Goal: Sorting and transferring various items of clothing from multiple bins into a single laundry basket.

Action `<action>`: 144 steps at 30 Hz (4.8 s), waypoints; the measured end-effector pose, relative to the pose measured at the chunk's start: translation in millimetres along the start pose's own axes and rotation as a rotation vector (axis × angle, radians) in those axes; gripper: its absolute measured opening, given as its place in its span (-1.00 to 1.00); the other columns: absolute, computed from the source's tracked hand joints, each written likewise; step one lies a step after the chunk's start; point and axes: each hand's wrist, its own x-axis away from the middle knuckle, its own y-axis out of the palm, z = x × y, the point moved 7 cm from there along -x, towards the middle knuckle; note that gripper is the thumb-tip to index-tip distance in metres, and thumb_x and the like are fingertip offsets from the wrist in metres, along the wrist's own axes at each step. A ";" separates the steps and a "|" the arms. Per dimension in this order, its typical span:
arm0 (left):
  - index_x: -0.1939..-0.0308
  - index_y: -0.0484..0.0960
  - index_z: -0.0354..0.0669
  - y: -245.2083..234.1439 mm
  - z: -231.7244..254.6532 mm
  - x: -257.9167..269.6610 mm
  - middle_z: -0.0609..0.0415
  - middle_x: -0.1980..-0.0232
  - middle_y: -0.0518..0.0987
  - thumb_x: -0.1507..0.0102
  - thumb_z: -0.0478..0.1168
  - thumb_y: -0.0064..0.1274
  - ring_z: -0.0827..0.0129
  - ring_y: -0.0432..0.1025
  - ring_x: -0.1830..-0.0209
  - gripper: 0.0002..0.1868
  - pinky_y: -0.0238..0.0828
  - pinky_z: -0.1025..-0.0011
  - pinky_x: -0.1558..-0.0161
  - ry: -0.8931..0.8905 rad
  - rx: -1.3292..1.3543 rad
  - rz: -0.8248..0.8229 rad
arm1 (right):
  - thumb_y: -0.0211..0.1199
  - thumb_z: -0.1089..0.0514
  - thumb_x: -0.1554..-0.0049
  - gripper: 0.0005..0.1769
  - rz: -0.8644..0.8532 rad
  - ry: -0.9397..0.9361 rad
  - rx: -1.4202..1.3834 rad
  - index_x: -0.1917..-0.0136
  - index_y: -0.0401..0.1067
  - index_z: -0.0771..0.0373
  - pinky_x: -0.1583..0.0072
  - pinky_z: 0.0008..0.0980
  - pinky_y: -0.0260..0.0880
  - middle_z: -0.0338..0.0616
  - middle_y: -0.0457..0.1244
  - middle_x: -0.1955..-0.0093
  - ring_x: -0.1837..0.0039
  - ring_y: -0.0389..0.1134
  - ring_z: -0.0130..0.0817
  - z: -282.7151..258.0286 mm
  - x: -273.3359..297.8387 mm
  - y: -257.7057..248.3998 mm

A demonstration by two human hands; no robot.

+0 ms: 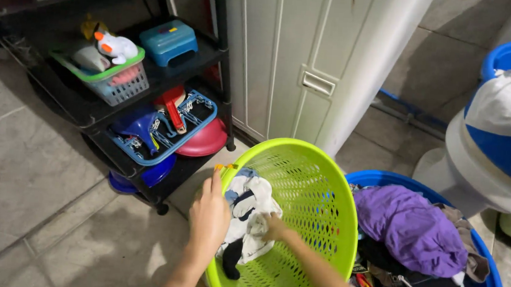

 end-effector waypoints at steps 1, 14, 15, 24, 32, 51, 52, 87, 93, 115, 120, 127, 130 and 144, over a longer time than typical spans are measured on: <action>-0.48 0.26 -0.29 0.1 0.4 4.0 -0.11 -0.07 0.48 -0.18 -0.43 -0.04 -0.08 0.49 0.06 -0.27 0.51 0.06 0.23 0.019 -0.020 0.031 | 0.37 0.16 -0.12 0.11 0.051 0.090 -0.021 -0.63 -0.37 0.10 -0.54 -0.22 0.17 -0.05 -0.48 -0.64 -0.63 -0.18 -0.05 7.9 -20.3 15.6; -0.50 0.24 -0.15 12.3 -11.6 26.2 -0.01 -0.28 0.45 -0.11 -0.39 -0.01 -0.10 0.44 -0.14 -0.18 0.49 0.06 0.00 -0.013 0.038 0.055 | -0.11 -0.32 -0.29 -0.42 0.278 0.221 -0.199 -0.34 0.22 0.11 -0.24 -0.07 0.33 0.01 0.32 -0.30 -0.28 0.37 -0.02 84.4 -140.5 41.1; -0.50 0.24 -0.15 12.9 -10.2 21.3 -0.01 -0.28 0.45 -0.11 -0.39 -0.01 -0.10 0.44 -0.14 -0.18 0.49 0.06 0.00 -0.012 0.041 0.061 | -0.11 -0.32 -0.29 -0.42 0.283 0.218 -0.195 -0.34 0.22 0.11 -0.24 -0.07 0.33 0.01 0.32 -0.30 -0.28 0.37 -0.02 84.0 -147.3 26.0; -0.49 0.22 -0.18 4.4 -10.5 8.9 -0.02 -0.23 0.45 -0.24 -0.41 -0.08 -0.07 0.53 0.07 -0.31 0.59 0.01 0.22 -0.073 0.044 -0.055 | -0.10 0.19 -0.37 -0.55 0.419 -0.170 -0.391 0.10 0.63 0.20 0.33 -0.65 0.42 -0.17 0.40 0.24 0.37 0.33 -0.54 31.6 40.6 -141.9; -0.54 0.20 -0.11 14.4 -39.6 -12.6 -0.15 -0.12 0.43 -0.24 -0.31 -0.11 -0.36 0.53 0.19 -0.27 0.42 -0.23 0.18 -0.130 0.078 -0.020 | 0.24 0.09 -0.19 -0.61 0.616 -0.939 -1.334 -0.18 0.46 0.42 -0.14 -0.35 0.44 0.01 0.42 -0.09 -0.07 0.44 -0.29 44.0 197.1 -262.4; -0.57 0.31 0.00 63.4 -113.1 -44.6 -0.19 -0.31 0.51 -0.17 -0.17 -0.01 -0.32 0.57 -0.03 -0.19 0.48 -0.23 0.09 -0.211 0.008 0.013 | 0.27 -0.02 -0.21 -0.85 1.205 -0.714 -0.920 0.19 0.36 -0.08 0.18 -0.54 0.16 -0.39 0.21 0.30 0.27 0.21 -0.58 113.5 459.6 -514.0; -0.59 0.34 0.09 65.4 -116.3 -44.8 -0.18 -0.27 0.55 -0.14 -0.17 0.02 -0.30 0.58 -0.01 -0.15 0.48 -0.22 0.11 -0.218 -0.006 0.064 | 0.24 -0.09 -0.17 -0.76 1.328 -0.865 -0.918 0.06 0.46 0.10 0.14 -0.42 0.33 -0.20 0.33 0.18 0.20 0.36 -0.39 130.6 496.4 -543.7; -0.43 0.38 -0.03 32.6 -60.8 -12.1 -0.04 -0.16 0.52 -0.17 -0.28 -0.04 -0.28 0.60 0.20 -0.31 0.62 -0.08 0.10 -0.108 0.037 0.136 | 0.60 0.10 0.16 -0.08 0.424 -0.428 0.261 -0.42 0.27 0.12 -0.22 0.18 0.49 0.31 0.07 -0.43 -0.32 0.33 0.28 52.4 -13.0 -34.4; -0.45 0.33 -0.04 12.3 -55.4 -2.2 0.00 -0.20 0.50 -0.21 -0.28 -0.06 -0.17 0.62 0.24 -0.33 0.68 -0.01 0.18 -0.146 -0.001 0.089 | -0.22 -0.22 -0.42 -0.30 0.512 0.004 0.388 -0.68 -0.25 0.04 -0.45 0.32 0.09 0.33 0.04 -0.51 -0.57 0.11 0.05 33.1 -66.6 7.2; -0.51 0.28 -0.10 7.5 -81.0 -18.8 -0.13 -0.23 0.47 -0.24 -0.29 -0.09 -0.29 0.54 0.04 -0.30 0.49 -0.15 0.05 -0.198 0.114 0.009 | 0.09 -0.29 -0.28 -0.44 1.204 0.477 -0.057 -0.42 0.02 -0.15 -0.24 0.47 -0.02 -0.04 -0.08 -0.36 -0.38 -0.05 0.35 284.9 261.0 -200.7; -0.54 0.22 -0.18 -1.0 -73.3 -12.9 -0.20 -0.33 0.41 -0.28 -0.35 -0.12 -0.37 0.45 -0.06 -0.31 0.35 -0.19 0.02 -0.195 0.200 -0.033 | 0.01 -0.43 -0.19 -0.16 0.707 0.655 -0.069 -0.64 -0.22 -0.46 -0.42 0.73 -0.32 -0.40 -0.56 -0.78 -0.72 -0.52 0.29 304.4 222.8 -134.0; -0.51 0.24 -0.16 12.8 -71.5 -14.5 -0.17 -0.19 0.44 -0.23 -0.32 -0.09 -0.29 0.46 -0.03 -0.29 0.39 -0.16 0.06 -0.129 0.169 0.011 | 0.12 -0.41 -0.08 -0.26 0.895 0.654 0.156 -0.46 0.08 -0.30 -0.34 0.63 -0.30 -0.14 -0.22 -0.57 -0.62 -0.26 0.26 311.4 201.0 -166.5; -0.52 0.22 -0.13 2.7 -58.1 -10.2 -0.15 -0.19 0.44 -0.24 -0.36 -0.10 -0.29 0.46 -0.04 -0.29 0.38 -0.16 0.07 -0.119 0.194 -0.014 | 0.14 -0.11 0.02 -0.76 1.306 0.312 0.518 0.14 0.40 0.02 0.02 0.23 0.10 0.04 0.19 0.09 -0.04 0.15 0.07 161.2 216.9 -183.6; -0.54 0.16 -0.14 -13.1 -42.0 25.5 -0.05 -0.22 0.41 -0.28 -0.37 -0.09 -0.23 0.55 0.19 -0.29 0.48 -0.07 0.25 -0.151 0.141 -0.079 | 0.23 -0.57 0.14 0.51 0.021 0.023 1.117 -0.72 -0.58 -0.03 -0.54 0.52 -0.44 0.36 -0.73 -0.68 -0.66 -0.68 0.41 -18.4 -18.8 30.3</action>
